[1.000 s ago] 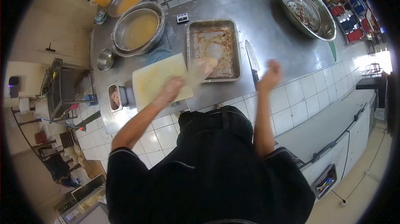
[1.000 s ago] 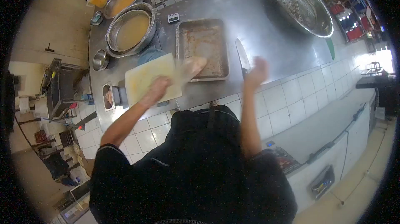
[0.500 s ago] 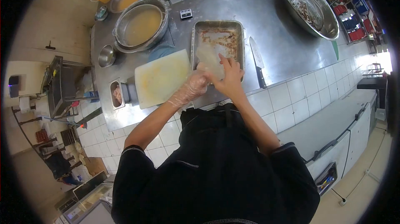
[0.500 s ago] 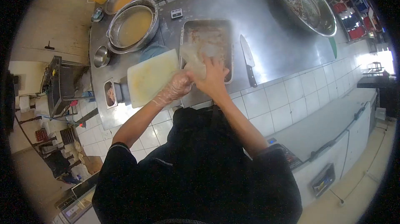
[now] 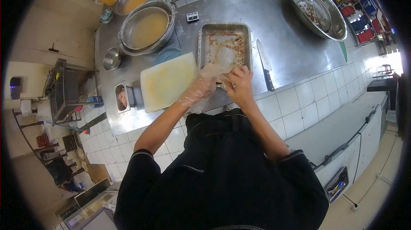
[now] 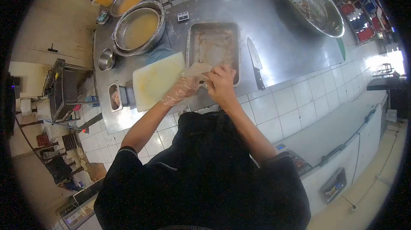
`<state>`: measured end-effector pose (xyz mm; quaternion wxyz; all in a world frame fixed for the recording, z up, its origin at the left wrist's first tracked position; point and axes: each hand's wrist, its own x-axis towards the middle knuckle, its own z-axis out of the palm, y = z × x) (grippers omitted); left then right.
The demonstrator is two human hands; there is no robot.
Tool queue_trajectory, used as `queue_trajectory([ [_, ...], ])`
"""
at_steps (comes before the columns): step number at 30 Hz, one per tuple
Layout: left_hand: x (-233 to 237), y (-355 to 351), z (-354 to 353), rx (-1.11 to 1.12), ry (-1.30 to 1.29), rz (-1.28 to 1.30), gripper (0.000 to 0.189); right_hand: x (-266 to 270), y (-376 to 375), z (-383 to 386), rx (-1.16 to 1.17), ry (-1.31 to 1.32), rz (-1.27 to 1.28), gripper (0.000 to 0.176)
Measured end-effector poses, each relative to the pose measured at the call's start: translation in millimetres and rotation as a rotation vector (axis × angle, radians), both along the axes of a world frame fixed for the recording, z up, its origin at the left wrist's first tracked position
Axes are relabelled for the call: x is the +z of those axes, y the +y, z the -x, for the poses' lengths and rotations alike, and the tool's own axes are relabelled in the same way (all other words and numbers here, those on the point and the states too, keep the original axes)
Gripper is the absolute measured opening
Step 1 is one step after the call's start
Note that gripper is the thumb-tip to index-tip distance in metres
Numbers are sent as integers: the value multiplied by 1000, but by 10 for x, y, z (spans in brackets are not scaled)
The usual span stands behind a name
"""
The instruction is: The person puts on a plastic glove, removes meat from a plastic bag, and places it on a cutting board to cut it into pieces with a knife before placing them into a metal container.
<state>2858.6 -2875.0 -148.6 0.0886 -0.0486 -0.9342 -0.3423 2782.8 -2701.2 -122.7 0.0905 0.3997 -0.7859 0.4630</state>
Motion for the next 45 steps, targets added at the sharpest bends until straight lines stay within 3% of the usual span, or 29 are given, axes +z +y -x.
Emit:
queue_trajectory([
  [4, -184, 79, 130, -13, -5, -31, 35, -13, 72, -29, 6, 39, 14, 30],
  [7, -654, 39, 67, 74, -412, -1079, 36, -27, 115, -76, 29, 84, 12, 27],
  [10, -707, 31, 337, 13, -288, -587, 36, -104, 88, -215, 58, 54, 32, 30],
  [15, -697, 25, 600, 10, -296, -322, 36, -94, 2, -303, 94, 81, 106, 33],
  [31, -791, 407, 814, 32, -266, -219, 36, -275, 144, -466, 152, -43, 29, 34],
  [45, -591, 190, 803, -33, -336, -501, 35, -140, 188, -308, 65, -135, 87, 33],
])
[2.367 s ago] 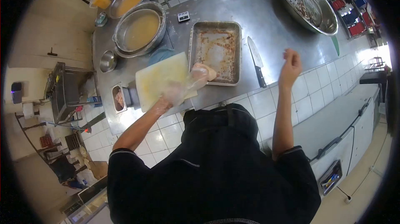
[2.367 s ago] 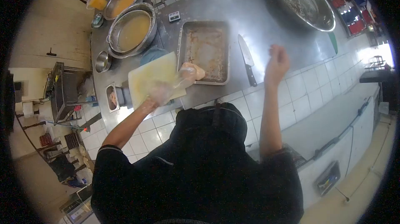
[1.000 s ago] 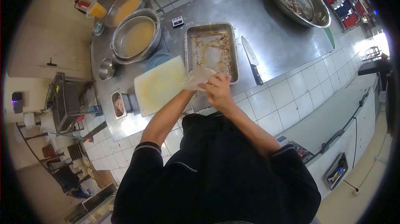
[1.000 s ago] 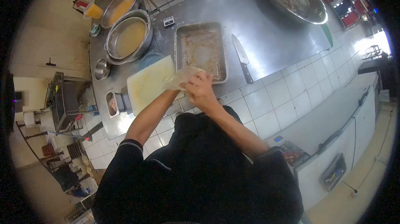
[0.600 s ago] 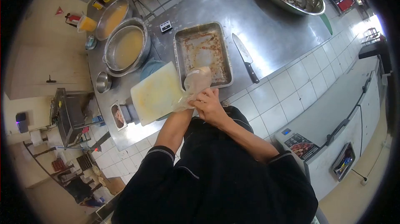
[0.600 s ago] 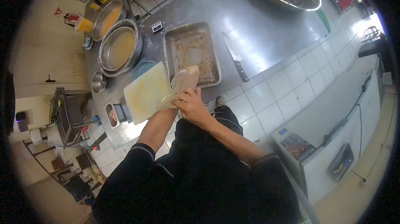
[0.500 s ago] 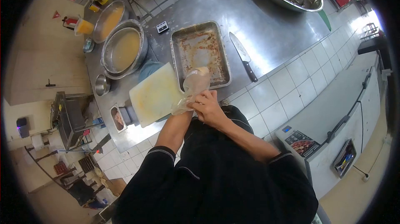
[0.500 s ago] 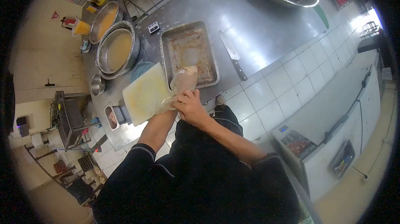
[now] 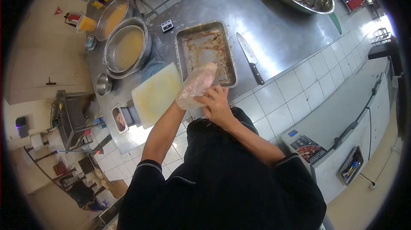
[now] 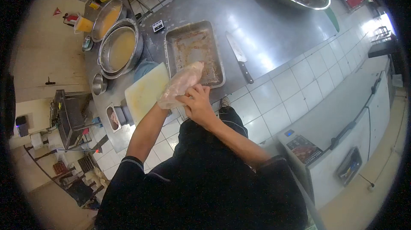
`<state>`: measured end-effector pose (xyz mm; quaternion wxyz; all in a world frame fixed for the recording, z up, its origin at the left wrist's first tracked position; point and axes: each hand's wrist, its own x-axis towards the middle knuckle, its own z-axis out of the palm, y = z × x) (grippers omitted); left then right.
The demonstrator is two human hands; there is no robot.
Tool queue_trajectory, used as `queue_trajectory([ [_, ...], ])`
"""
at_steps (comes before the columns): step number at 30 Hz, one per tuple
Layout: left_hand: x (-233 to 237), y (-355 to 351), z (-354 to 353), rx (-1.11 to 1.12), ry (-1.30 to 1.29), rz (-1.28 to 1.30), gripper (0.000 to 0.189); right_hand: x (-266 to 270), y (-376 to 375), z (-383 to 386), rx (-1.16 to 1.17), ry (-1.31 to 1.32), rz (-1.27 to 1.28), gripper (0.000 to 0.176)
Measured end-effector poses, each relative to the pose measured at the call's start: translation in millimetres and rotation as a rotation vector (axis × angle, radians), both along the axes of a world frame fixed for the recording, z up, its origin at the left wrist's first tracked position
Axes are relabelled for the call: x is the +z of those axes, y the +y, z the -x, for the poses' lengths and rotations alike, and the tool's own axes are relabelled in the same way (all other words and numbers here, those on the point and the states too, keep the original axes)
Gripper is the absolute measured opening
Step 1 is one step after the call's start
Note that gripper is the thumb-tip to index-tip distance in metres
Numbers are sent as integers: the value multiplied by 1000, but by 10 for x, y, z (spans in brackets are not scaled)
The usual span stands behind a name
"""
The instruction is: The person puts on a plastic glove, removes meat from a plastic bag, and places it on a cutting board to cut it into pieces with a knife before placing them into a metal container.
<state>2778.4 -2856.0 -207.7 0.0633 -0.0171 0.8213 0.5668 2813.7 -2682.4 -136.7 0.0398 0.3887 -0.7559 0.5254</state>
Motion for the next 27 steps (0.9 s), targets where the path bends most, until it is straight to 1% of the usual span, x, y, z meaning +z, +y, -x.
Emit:
queue_trajectory([
  [5, -7, -5, -42, 34, 29, -90, 35, 97, -100, -22, 11, 29, 57, 33],
  [11, 106, -61, -154, 12, -4, -160, 35, 89, -116, -124, 89, 53, 26, 32],
  [14, 97, -56, -170, -4, -9, -164, 35, 5, -173, -146, 91, 51, 7, 30],
  [17, 93, -16, -187, -20, -18, -181, 35, 68, -115, -95, 133, 49, -33, 31],
  [20, 85, 9, -224, -34, -24, -200, 35, 191, 15, 94, 223, -101, 137, 38],
  [22, 87, -2, -256, -39, -31, -206, 35, -296, 80, 393, 66, -84, 249, 44],
  [24, 81, -26, -286, -41, -32, -210, 35, -366, 251, 721, -170, -44, -248, 47],
  [26, 80, -27, -328, -49, -36, -233, 35, -601, 312, 939, -203, 63, -508, 47],
  [27, 90, -33, -340, -51, -37, -248, 35, -706, 319, 1041, -172, 83, -503, 44],
])
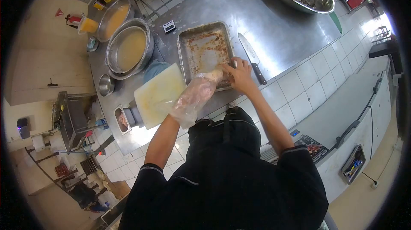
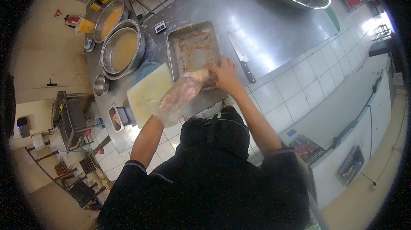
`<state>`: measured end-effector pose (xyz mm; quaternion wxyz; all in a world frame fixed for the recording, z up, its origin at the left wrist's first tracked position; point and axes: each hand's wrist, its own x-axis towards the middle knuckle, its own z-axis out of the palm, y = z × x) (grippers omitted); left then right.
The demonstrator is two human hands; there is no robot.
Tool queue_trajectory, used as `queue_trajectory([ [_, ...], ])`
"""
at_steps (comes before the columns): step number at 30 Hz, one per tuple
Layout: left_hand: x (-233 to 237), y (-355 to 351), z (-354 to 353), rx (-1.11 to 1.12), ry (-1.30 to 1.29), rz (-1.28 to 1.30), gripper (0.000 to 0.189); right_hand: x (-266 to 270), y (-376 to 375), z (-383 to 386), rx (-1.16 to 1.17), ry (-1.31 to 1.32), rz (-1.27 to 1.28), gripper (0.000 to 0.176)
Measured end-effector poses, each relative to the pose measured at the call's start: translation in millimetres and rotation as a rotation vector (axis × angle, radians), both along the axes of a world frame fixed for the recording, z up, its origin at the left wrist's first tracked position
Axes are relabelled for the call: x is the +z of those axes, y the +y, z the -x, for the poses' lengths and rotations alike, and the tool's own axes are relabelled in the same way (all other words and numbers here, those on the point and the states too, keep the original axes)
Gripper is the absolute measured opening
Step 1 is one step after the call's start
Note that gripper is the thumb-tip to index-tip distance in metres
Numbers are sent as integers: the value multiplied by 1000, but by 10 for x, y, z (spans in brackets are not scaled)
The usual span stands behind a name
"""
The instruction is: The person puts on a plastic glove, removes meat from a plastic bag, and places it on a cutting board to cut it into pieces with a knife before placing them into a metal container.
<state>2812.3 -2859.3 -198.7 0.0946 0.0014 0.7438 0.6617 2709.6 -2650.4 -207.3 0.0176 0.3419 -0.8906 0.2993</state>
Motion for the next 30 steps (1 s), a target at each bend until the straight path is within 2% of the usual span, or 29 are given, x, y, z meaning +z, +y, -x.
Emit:
queue_trajectory([
  [2, 35, -12, -56, -2, -8, -31, 35, -150, -8, 127, 71, 17, 5, 36],
  [5, 11, -40, -103, 5, -7, -63, 35, -81, -15, 208, 165, 12, 82, 20],
  [8, -35, -34, -112, 32, -6, -107, 35, -127, -59, 161, 189, -15, 125, 12],
  [12, 119, 79, -125, 102, -144, -347, 28, -142, -168, -20, 209, -32, 139, 16],
  [15, 7, 145, -74, 56, -244, -621, 20, -172, -187, -122, 232, -23, 106, 19],
  [17, -111, 131, 22, -112, 36, -106, 17, -200, -139, -152, 234, -31, 94, 20],
  [19, -55, 149, 123, -346, 627, 1145, 16, -200, -65, -144, 203, -43, 95, 19],
  [21, 2, 202, 118, -237, 641, 1041, 14, -214, 2, -146, 172, -60, 104, 18],
  [24, -51, 142, 143, -208, 409, 716, 17, -232, 91, -96, 135, -60, 113, 17],
  [26, -247, 111, 109, -155, 278, 599, 19, -237, 147, -89, 135, -45, 96, 16],
  [28, -349, 99, 107, -21, 267, 650, 21, -228, 159, -87, 99, -12, 62, 14],
  [30, -311, 81, 134, -147, 199, 897, 20, -246, 171, -72, 66, 17, 10, 13],
])
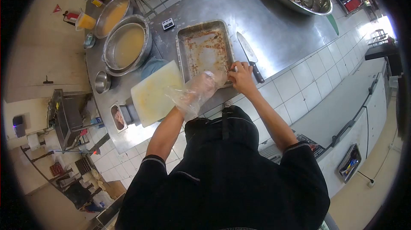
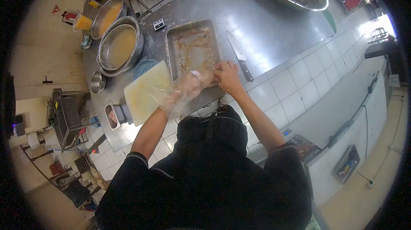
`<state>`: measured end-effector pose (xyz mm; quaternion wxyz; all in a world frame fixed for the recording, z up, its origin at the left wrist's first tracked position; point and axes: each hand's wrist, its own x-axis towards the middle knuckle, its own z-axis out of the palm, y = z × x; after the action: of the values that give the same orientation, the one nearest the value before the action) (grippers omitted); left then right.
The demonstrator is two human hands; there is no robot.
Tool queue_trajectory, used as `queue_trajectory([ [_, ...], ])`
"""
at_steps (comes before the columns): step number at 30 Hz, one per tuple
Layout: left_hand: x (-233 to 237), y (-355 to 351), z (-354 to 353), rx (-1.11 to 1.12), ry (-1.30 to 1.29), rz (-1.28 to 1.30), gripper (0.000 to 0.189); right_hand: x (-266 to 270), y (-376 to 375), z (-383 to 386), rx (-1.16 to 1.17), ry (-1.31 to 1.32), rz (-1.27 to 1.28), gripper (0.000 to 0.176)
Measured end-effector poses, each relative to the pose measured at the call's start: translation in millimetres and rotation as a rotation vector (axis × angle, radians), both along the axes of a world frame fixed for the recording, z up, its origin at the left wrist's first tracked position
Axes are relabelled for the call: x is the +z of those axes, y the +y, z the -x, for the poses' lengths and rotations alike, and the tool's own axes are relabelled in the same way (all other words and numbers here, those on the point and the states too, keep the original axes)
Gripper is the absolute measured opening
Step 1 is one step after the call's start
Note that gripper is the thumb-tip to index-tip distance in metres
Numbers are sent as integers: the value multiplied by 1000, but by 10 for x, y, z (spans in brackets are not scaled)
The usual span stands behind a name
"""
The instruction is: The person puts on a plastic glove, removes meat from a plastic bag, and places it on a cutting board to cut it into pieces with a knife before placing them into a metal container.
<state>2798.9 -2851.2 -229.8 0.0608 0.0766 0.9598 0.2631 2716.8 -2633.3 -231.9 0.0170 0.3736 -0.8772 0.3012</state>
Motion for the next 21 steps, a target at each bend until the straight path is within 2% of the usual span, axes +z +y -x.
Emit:
queue_trajectory([
  [1, 89, 9, 23, -31, -45, 130, 19, -37, 3, 19, -16, 14, -34, 13],
  [4, 231, -53, -75, 290, -358, -706, 19, -83, 59, 113, -60, 68, -29, 12],
  [7, 251, 34, -136, 221, -23, -843, 12, -108, 17, 208, -104, 94, -12, 14],
  [13, 922, -66, -404, 366, -572, -1154, 41, -14, -114, 453, -164, 75, 8, 14],
  [16, 1060, -73, -362, 506, -643, -1109, 17, -42, -208, 513, -153, 71, -1, 14],
  [19, 1633, -226, -196, 458, -882, -910, 27, -107, -339, 579, -155, 50, -47, 13],
  [21, 1444, -443, -211, 486, -775, -1237, 32, -173, -422, 608, -188, 18, -84, 13],
])
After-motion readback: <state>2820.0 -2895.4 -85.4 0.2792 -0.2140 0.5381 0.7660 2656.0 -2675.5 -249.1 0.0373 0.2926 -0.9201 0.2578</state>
